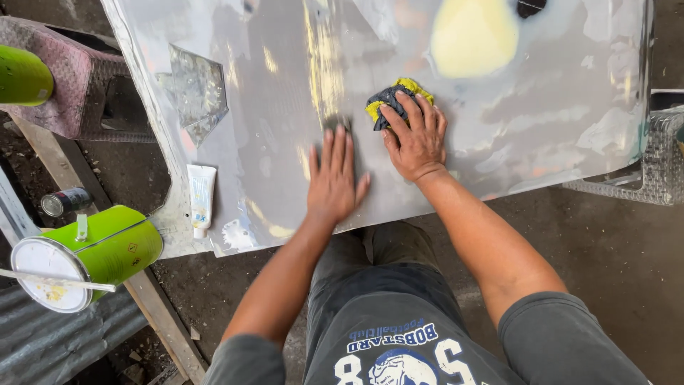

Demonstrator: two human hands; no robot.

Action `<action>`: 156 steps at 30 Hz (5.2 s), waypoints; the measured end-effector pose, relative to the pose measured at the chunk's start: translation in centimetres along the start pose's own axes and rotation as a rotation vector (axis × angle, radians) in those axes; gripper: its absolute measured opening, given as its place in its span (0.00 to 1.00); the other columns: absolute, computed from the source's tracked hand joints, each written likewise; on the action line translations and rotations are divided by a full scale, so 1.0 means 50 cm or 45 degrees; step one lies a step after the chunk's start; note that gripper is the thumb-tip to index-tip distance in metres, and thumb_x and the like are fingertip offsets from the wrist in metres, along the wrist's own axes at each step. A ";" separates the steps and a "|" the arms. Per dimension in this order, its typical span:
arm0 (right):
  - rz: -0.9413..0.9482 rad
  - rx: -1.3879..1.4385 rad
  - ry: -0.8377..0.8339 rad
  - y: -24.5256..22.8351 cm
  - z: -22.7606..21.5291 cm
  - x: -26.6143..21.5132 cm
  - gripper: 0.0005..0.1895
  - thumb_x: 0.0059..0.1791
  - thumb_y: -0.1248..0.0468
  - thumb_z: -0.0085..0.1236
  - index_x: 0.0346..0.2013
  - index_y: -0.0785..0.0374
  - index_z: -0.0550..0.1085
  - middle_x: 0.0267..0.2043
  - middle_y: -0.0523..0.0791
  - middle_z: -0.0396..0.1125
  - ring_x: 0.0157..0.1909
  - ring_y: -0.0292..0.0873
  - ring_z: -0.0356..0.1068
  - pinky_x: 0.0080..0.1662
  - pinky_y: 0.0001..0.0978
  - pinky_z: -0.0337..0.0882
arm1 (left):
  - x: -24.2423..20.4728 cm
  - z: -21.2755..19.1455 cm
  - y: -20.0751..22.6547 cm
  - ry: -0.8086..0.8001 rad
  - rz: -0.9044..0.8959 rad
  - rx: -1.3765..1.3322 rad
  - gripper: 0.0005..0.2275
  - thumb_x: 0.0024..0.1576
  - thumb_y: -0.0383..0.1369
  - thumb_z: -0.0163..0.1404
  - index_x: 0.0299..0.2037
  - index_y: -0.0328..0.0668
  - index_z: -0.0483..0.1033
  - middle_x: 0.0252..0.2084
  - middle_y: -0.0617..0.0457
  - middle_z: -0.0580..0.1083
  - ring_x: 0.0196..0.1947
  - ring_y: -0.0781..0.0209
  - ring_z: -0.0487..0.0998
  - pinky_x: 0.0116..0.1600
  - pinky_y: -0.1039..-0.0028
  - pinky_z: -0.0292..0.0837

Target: The person wets a sanding block and a yellow cloth in a bucket of water. They then use the sanding block to sand a large, flat, gray surface that has patches of yellow filler. The person repeatedly wipes the sanded area with the yellow cloth to remove dust and debris.

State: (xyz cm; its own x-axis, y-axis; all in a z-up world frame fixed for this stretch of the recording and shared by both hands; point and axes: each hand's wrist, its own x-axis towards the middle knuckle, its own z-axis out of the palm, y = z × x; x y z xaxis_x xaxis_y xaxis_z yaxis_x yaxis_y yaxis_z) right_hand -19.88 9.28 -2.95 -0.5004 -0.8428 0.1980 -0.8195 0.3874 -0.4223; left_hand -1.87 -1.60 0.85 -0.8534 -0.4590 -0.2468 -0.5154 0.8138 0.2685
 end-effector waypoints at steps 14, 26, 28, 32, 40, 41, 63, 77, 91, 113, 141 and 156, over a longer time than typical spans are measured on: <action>0.010 0.003 -0.005 -0.004 -0.006 0.000 0.24 0.54 0.56 0.60 0.66 0.46 0.71 0.74 0.44 0.55 0.74 0.58 0.50 0.69 0.63 0.48 | 0.062 -0.027 -0.019 0.001 -0.021 0.075 0.38 0.61 0.55 0.41 0.74 0.31 0.51 0.79 0.42 0.46 0.79 0.45 0.43 0.75 0.43 0.36; 0.117 0.034 -0.165 -0.086 0.026 0.078 0.29 0.53 0.53 0.60 0.69 0.45 0.68 0.77 0.47 0.49 0.73 0.60 0.44 0.66 0.61 0.47 | -0.313 0.079 -0.069 -0.190 0.283 0.026 0.34 0.63 0.52 0.36 0.74 0.37 0.51 0.78 0.45 0.45 0.77 0.50 0.41 0.74 0.47 0.35; 0.052 0.039 -0.187 -0.125 0.046 0.081 0.30 0.53 0.51 0.60 0.70 0.44 0.67 0.77 0.48 0.47 0.73 0.60 0.43 0.66 0.62 0.46 | -0.326 0.077 -0.100 -0.178 0.266 0.006 0.33 0.61 0.53 0.35 0.73 0.39 0.51 0.77 0.45 0.45 0.76 0.51 0.41 0.72 0.47 0.34; -0.084 0.055 -0.219 -0.210 0.075 0.000 0.32 0.52 0.50 0.60 0.71 0.41 0.66 0.76 0.46 0.49 0.72 0.59 0.47 0.65 0.62 0.47 | -0.298 0.040 -0.141 0.043 -0.127 0.014 0.34 0.63 0.50 0.39 0.74 0.34 0.51 0.78 0.43 0.46 0.78 0.47 0.43 0.75 0.47 0.34; -0.341 0.290 -0.256 -0.259 0.038 -0.233 0.25 0.53 0.58 0.58 0.66 0.41 0.70 0.75 0.39 0.55 0.73 0.52 0.56 0.68 0.53 0.57 | -0.306 0.026 -0.138 0.192 -0.205 -0.088 0.32 0.62 0.43 0.43 0.74 0.31 0.52 0.79 0.41 0.49 0.79 0.43 0.45 0.77 0.46 0.35; -0.412 0.249 -0.301 -0.244 0.035 -0.228 0.25 0.52 0.58 0.57 0.66 0.42 0.69 0.74 0.38 0.56 0.72 0.52 0.56 0.68 0.53 0.57 | -0.308 0.023 -0.139 0.189 -0.198 -0.100 0.32 0.61 0.42 0.43 0.74 0.30 0.52 0.78 0.40 0.48 0.79 0.43 0.45 0.76 0.46 0.35; 0.036 0.021 -0.626 -0.168 0.113 0.448 0.37 0.53 0.39 0.53 0.76 0.29 0.54 0.82 0.47 0.25 0.80 0.66 0.21 0.73 0.68 0.25 | -0.292 0.023 -0.117 0.134 -0.364 -0.193 0.36 0.56 0.43 0.48 0.72 0.31 0.54 0.77 0.40 0.50 0.77 0.42 0.47 0.75 0.45 0.37; -0.225 0.050 -0.470 -0.193 0.113 0.285 0.36 0.53 0.39 0.57 0.75 0.37 0.61 0.81 0.53 0.31 0.79 0.71 0.26 0.72 0.73 0.30 | -0.288 0.018 -0.111 0.135 -0.386 -0.205 0.36 0.54 0.43 0.48 0.72 0.32 0.55 0.77 0.41 0.51 0.77 0.43 0.47 0.75 0.45 0.37; -0.243 0.128 -0.408 -0.310 0.041 -0.173 0.30 0.53 0.51 0.54 0.70 0.42 0.63 0.79 0.51 0.40 0.78 0.67 0.36 0.72 0.67 0.38 | -0.330 -0.002 -0.138 0.108 -0.204 -0.099 0.37 0.54 0.43 0.48 0.73 0.35 0.52 0.78 0.44 0.48 0.78 0.47 0.44 0.75 0.47 0.39; -0.063 0.225 -0.377 -0.310 -0.009 -0.281 0.20 0.47 0.74 0.51 0.51 0.53 0.77 0.71 0.45 0.59 0.74 0.56 0.55 0.69 0.45 0.59 | -0.369 -0.018 -0.104 -0.204 -0.104 0.049 0.44 0.52 0.49 0.53 0.75 0.35 0.46 0.80 0.45 0.40 0.79 0.48 0.38 0.76 0.54 0.40; -0.438 -0.080 -0.553 -0.023 0.015 0.077 0.31 0.54 0.47 0.48 0.73 0.39 0.59 0.79 0.45 0.41 0.79 0.58 0.37 0.73 0.66 0.35 | -0.084 -0.044 0.049 -0.133 -0.189 -0.117 0.43 0.50 0.49 0.52 0.73 0.33 0.49 0.77 0.43 0.45 0.77 0.46 0.41 0.75 0.47 0.36; -0.091 -0.015 -0.533 -0.013 0.103 0.552 0.42 0.55 0.37 0.46 0.79 0.43 0.47 0.82 0.49 0.28 0.81 0.62 0.24 0.75 0.62 0.27 | -0.070 -0.018 0.067 -0.030 -0.269 -0.224 0.42 0.50 0.48 0.52 0.72 0.30 0.53 0.78 0.43 0.46 0.78 0.46 0.43 0.76 0.49 0.39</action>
State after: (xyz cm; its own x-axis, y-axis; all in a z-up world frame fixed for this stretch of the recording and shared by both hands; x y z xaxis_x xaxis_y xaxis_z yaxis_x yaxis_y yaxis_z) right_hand -31.74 -16.16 -1.77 -0.2878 -0.9458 -0.1507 -0.8525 0.3247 -0.4097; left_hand -0.67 2.44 3.44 -0.7244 -0.6022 -0.3356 -0.6893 0.6253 0.3658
